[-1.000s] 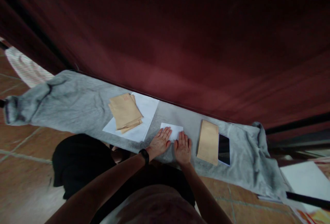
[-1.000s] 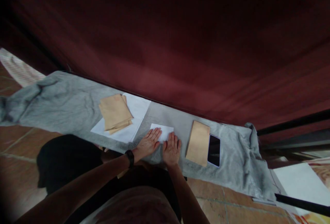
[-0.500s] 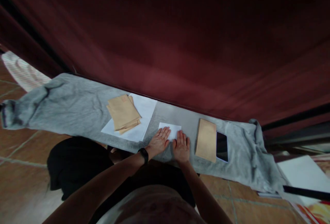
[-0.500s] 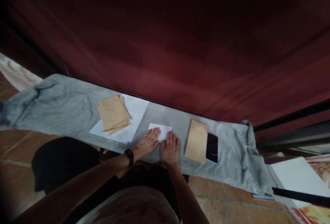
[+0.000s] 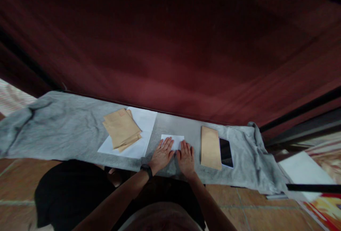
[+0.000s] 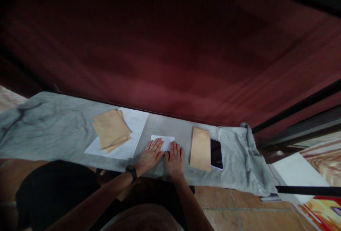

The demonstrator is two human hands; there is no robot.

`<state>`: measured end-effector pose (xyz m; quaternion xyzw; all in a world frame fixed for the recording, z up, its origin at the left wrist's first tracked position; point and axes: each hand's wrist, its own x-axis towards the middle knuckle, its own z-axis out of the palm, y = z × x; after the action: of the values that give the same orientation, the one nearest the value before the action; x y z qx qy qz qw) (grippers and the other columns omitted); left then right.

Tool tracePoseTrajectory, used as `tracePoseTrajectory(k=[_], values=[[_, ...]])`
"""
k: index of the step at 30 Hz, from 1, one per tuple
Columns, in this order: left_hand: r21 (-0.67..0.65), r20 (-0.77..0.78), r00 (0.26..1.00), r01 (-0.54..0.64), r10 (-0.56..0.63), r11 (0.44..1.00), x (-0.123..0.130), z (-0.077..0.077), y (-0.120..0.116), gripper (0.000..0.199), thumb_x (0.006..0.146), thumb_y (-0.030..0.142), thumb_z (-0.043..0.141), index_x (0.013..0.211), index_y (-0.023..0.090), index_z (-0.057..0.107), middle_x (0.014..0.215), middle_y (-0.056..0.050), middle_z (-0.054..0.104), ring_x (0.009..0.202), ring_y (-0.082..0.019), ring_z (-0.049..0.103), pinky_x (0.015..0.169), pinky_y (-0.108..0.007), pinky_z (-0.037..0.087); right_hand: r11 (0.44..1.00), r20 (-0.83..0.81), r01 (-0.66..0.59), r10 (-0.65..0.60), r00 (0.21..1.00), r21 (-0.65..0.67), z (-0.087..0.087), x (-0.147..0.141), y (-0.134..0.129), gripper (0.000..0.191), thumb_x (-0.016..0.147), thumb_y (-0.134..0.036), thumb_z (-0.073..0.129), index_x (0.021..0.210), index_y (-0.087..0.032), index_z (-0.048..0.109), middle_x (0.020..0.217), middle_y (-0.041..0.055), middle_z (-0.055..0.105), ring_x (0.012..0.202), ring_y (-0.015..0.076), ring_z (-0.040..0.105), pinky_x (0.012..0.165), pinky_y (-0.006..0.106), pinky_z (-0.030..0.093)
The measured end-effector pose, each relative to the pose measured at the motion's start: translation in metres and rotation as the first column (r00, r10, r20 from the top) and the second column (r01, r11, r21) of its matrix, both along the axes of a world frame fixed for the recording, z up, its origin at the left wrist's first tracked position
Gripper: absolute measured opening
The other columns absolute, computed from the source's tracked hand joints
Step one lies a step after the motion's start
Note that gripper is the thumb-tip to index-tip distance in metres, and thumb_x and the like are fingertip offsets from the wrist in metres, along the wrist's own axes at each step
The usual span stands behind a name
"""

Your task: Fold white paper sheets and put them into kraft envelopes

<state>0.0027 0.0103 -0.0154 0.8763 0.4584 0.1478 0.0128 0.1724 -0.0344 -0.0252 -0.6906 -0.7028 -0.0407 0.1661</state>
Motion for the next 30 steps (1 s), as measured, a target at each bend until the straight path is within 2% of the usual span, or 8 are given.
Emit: tracePoseTrajectory(k=[2, 6, 8, 13, 16, 20, 24, 30], values=[[-0.002, -0.001, 1.0, -0.009, 0.009, 1.0, 0.003, 0.0, 0.003, 0.054, 0.102, 0.034, 0.034, 0.152, 0.014, 0.041, 0.158, -0.013, 0.043, 0.15, -0.024, 0.034, 0.124, -0.048, 0.024, 1.0, 0.0, -0.026, 0.026, 1.0, -0.009, 0.002, -0.005, 0.007, 0.05, 0.104, -0.027, 0.037, 0.15, -0.01, 0.044, 0.156, 0.0158, 0.044, 0.147, 0.0266, 0.037, 0.121, 0.052, 0.025], [-0.018, -0.023, 0.999, 0.025, -0.025, 1.0, 0.003, -0.001, 0.011, 0.057, 0.098, 0.025, 0.035, 0.154, 0.014, 0.038, 0.157, -0.014, 0.044, 0.149, -0.024, 0.034, 0.124, -0.05, 0.023, 0.981, -0.004, -0.187, 0.187, 0.982, -0.054, 0.006, -0.023, 0.03, 0.048, 0.103, -0.017, 0.036, 0.149, -0.015, 0.047, 0.158, 0.0119, 0.043, 0.149, 0.0227, 0.034, 0.121, 0.047, 0.028], [-0.026, -0.037, 0.998, 0.04, -0.041, 0.999, 0.001, 0.0, 0.015, 0.057, 0.097, 0.023, 0.035, 0.153, 0.013, 0.04, 0.156, -0.014, 0.046, 0.149, -0.024, 0.035, 0.124, -0.05, 0.023, 0.975, -0.006, -0.212, 0.212, 0.977, -0.071, 0.007, -0.031, 0.041, 0.048, 0.103, -0.016, 0.034, 0.149, -0.016, 0.048, 0.157, 0.0114, 0.044, 0.149, 0.0223, 0.034, 0.121, 0.047, 0.028], [-0.019, -0.021, 1.0, 0.017, -0.017, 1.0, -0.005, 0.003, 0.02, 0.052, 0.101, 0.026, 0.032, 0.148, 0.012, 0.046, 0.157, -0.013, 0.044, 0.149, -0.023, 0.035, 0.125, -0.048, 0.022, 0.977, 0.009, -0.204, 0.205, 0.979, -0.058, 0.006, -0.024, 0.058, 0.046, 0.104, -0.02, 0.037, 0.147, -0.017, 0.05, 0.155, 0.0125, 0.047, 0.147, 0.0239, 0.036, 0.12, 0.049, 0.026], [-0.019, -0.001, 1.0, 0.022, -0.022, 1.0, -0.009, 0.003, 0.022, 0.057, 0.102, 0.042, 0.034, 0.15, 0.013, 0.043, 0.158, -0.014, 0.043, 0.149, -0.024, 0.034, 0.124, -0.048, 0.022, 0.981, -0.023, -0.184, 0.183, 0.983, -0.055, 0.009, -0.011, 0.066, 0.044, 0.103, -0.021, 0.038, 0.144, -0.019, 0.053, 0.149, 0.0114, 0.054, 0.141, 0.0232, 0.043, 0.119, 0.048, 0.028], [-0.036, -0.005, 0.996, 0.084, -0.084, 0.996, -0.018, 0.003, 0.024, 0.071, 0.1, 0.06, 0.036, 0.152, 0.013, 0.041, 0.158, -0.016, 0.042, 0.15, -0.025, 0.033, 0.124, -0.048, 0.022, 0.984, -0.075, -0.167, 0.163, 0.984, -0.054, 0.016, -0.002, 0.077, 0.039, 0.102, -0.021, 0.038, 0.134, -0.022, 0.061, 0.133, 0.0097, 0.064, 0.126, 0.0219, 0.053, 0.116, 0.044, 0.03], [-0.043, -0.011, 0.995, 0.096, -0.097, 0.994, -0.022, 0.006, 0.023, 0.071, 0.1, 0.061, 0.035, 0.153, 0.014, 0.039, 0.159, -0.016, 0.041, 0.15, -0.024, 0.033, 0.124, -0.048, 0.02, 0.988, -0.061, -0.142, 0.138, 0.989, -0.057, 0.02, -0.002, 0.081, 0.035, 0.099, -0.019, 0.044, 0.128, -0.022, 0.064, 0.123, 0.0095, 0.067, 0.119, 0.0226, 0.056, 0.115, 0.042, 0.029], [-0.069, -0.024, 0.992, 0.118, -0.12, 0.991, -0.026, 0.007, 0.026, 0.071, 0.099, 0.059, 0.04, 0.152, 0.011, 0.04, 0.159, -0.017, 0.039, 0.15, -0.025, 0.032, 0.124, -0.046, 0.023, 0.992, -0.078, -0.114, 0.111, 0.991, -0.047, 0.021, 0.003, 0.072, 0.033, 0.098, -0.018, 0.044, 0.122, -0.02, 0.066, 0.118, 0.0104, 0.068, 0.113, 0.0238, 0.058, 0.113, 0.042, 0.032]])
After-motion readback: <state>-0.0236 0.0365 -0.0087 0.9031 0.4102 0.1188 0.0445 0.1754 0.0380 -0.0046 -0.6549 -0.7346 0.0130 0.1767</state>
